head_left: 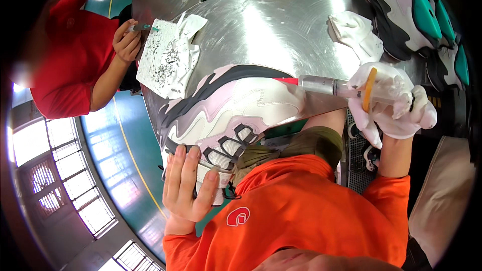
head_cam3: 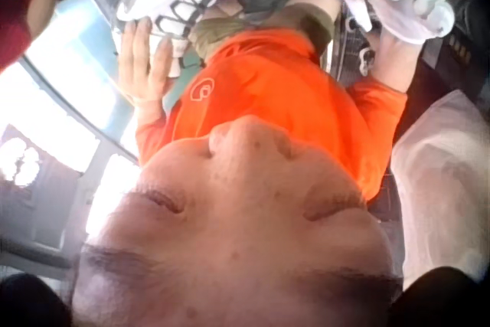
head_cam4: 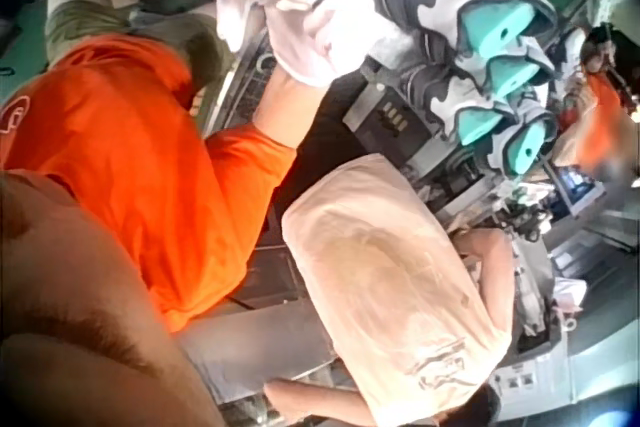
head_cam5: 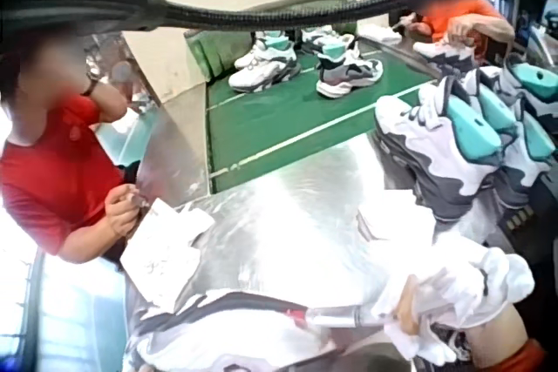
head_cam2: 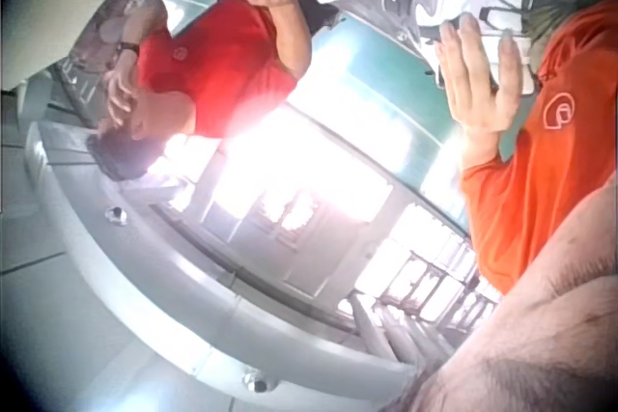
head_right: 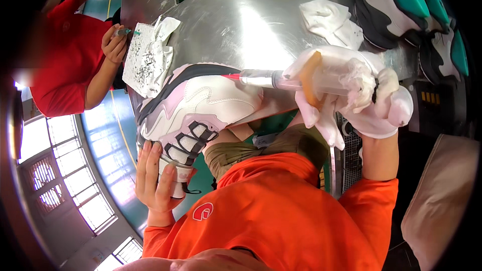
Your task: The person uses a syringe to apply glue to the seams of a white and pink sneaker. They hold the shoe with one hand and carefully dispense the adhesive along the edges of the sole and upper. The person rotates the shoe to access different areas and places it on a metal table alongside other similar sneakers.
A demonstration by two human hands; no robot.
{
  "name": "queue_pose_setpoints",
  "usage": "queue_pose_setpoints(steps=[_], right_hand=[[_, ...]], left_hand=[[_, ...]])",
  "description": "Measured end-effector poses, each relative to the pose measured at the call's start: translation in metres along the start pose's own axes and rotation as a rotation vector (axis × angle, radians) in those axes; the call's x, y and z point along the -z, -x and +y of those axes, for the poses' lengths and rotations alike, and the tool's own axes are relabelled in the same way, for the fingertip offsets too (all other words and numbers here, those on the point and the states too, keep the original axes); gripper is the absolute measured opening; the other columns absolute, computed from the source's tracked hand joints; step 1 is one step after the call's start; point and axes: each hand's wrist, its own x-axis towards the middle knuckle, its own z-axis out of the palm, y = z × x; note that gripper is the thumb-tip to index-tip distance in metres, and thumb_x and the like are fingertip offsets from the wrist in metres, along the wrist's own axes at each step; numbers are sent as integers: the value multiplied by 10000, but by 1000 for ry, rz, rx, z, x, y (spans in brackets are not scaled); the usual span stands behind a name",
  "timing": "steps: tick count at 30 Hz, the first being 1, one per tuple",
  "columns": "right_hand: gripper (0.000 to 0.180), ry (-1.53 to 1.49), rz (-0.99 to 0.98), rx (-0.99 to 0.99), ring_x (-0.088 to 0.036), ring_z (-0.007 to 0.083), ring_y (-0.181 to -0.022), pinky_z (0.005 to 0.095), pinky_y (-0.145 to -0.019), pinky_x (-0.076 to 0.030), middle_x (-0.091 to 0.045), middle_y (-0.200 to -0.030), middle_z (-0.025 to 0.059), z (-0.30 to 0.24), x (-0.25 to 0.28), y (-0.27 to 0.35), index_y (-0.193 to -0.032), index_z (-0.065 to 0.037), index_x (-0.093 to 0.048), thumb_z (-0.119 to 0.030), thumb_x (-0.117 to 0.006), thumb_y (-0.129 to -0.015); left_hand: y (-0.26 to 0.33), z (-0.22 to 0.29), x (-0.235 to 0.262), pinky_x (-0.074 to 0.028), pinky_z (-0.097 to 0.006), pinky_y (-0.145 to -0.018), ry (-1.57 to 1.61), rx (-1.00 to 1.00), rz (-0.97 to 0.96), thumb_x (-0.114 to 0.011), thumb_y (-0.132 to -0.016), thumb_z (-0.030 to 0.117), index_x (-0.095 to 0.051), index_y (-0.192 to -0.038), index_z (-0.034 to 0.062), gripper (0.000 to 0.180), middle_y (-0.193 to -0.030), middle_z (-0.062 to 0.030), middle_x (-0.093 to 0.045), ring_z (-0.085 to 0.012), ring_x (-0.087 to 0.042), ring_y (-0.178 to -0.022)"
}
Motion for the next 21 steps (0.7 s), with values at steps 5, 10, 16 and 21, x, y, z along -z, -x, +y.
queue_pose_setpoints(steps=[5, 10, 16, 21], right_hand=[[480, 24, 91, 8, -548, 205, -662, 292, -612, -431, -622, -876, 124, 13, -19, 12, -933, 49, -541, -401, -578, -773], [606, 44, 184, 3, -517, 192, -584, 254, -562, -398, -605, -846, 134, 28, -41, 18, -1043, 85, -511, -453, -555, -767], [767, 89, 261, -25, -480, 176, -491, 209, -502, -358, -585, -810, 146, 41, -67, 18, -1176, 127, -475, -515, -528, -760], [906, 158, 357, -33, -467, 170, -432, 178, -459, -344, -579, -793, 176, 42, -87, 16, -1266, 172, -442, -567, -509, -745]], left_hand=[[7, 16, -4, -520, -500, -929, -56, 27, -2, -662, -898, 126, -575, -1195, 125, 309, -1157, -229, -663, -424, -629, -1107], [12, 16, -12, -506, -499, -948, -89, 17, 25, -664, -893, 137, -556, -1210, 111, 336, -1177, -242, -652, -431, -625, -1111], [15, 16, -19, -499, -496, -953, -94, 7, 55, -683, -870, 169, -552, -1209, 105, 369, -1191, -252, -644, -436, -623, -1113], [16, 14, -22, -507, -490, -940, -108, 0, 67, -700, -849, 184, -575, -1196, 110, 376, -1196, -242, -646, -425, -629, -1108]])
